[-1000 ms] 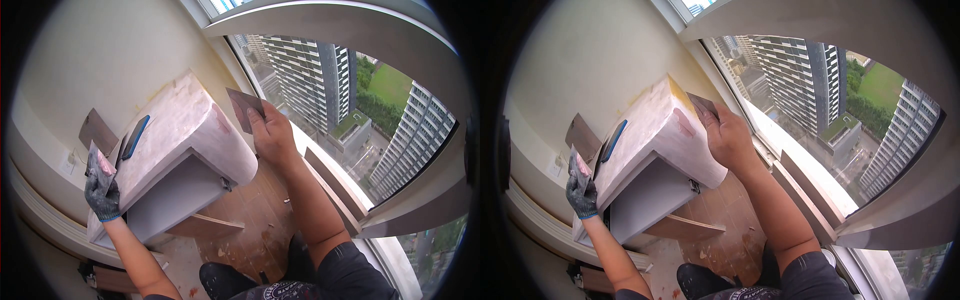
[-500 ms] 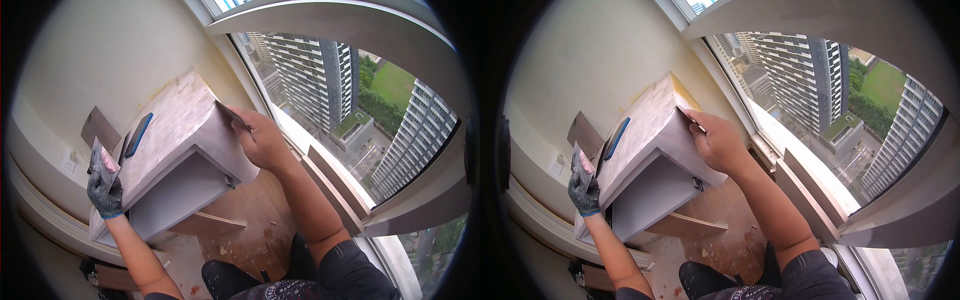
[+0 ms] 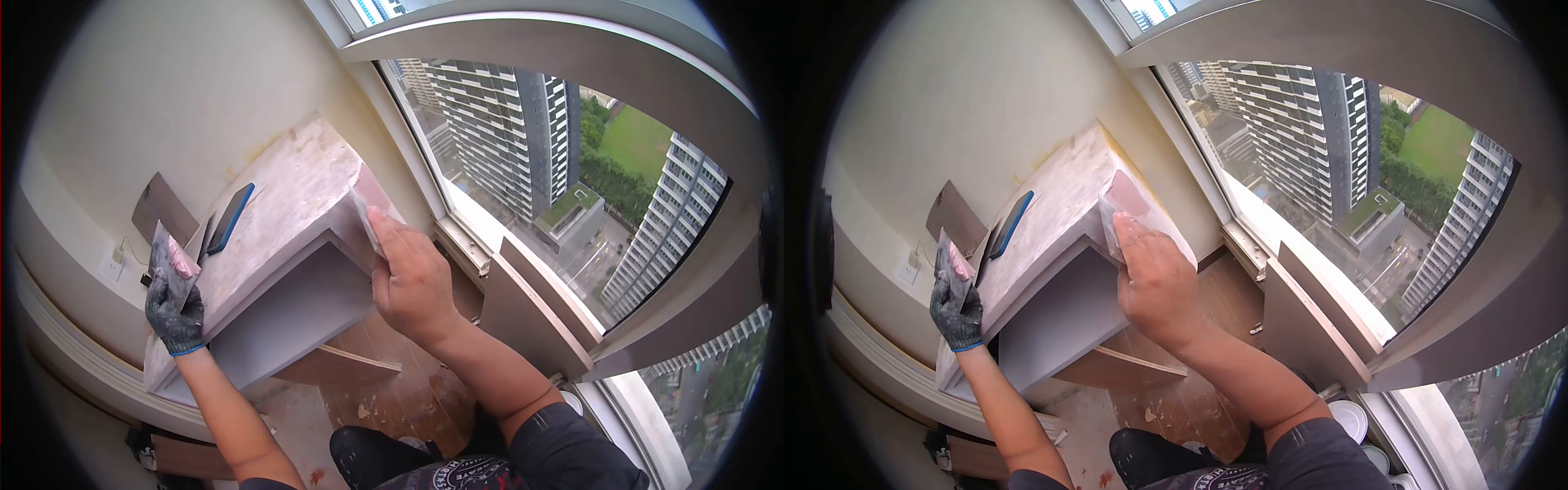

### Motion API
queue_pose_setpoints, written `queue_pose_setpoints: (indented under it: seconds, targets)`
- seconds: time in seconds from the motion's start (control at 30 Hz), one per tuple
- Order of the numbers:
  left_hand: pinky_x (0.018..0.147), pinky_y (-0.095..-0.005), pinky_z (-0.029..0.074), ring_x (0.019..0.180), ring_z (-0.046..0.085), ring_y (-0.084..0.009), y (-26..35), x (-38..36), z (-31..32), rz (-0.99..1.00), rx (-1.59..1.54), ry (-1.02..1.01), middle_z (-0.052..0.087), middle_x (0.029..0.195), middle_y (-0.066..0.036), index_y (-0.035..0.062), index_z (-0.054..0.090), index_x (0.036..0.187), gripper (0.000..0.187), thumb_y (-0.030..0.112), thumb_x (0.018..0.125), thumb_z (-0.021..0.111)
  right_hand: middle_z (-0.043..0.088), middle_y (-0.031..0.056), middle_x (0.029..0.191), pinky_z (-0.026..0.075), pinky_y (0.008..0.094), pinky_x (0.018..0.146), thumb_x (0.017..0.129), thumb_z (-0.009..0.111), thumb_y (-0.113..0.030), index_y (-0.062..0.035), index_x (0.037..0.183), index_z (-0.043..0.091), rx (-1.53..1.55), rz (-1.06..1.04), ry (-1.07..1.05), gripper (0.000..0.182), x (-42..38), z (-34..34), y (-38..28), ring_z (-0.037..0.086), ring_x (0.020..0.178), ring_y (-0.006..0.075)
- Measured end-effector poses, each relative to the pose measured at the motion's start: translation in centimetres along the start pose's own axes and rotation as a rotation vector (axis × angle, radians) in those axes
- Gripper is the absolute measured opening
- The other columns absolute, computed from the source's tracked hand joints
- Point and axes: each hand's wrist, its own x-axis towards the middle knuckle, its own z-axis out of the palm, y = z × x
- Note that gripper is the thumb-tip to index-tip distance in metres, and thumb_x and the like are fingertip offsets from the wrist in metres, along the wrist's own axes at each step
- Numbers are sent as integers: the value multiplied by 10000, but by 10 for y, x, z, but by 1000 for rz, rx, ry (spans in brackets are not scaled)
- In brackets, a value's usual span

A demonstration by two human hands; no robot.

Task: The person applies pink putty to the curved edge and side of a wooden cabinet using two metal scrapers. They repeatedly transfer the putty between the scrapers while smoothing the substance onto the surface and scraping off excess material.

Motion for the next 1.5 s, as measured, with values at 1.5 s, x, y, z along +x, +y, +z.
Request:
queue_pose_setpoints:
  seconds: [1.5]
  targets:
    - [799, -349, 592, 1043, 665, -219, -3, 2, -15, -30, -29, 0, 659, 1165, -91, 48, 578, 1286, 416, 190, 899, 643, 578, 268, 1250, 472, 441, 964, 812, 610, 1, 85, 1369, 493, -293, -41, 52, 575, -2, 51, -26, 571, 1092, 390]
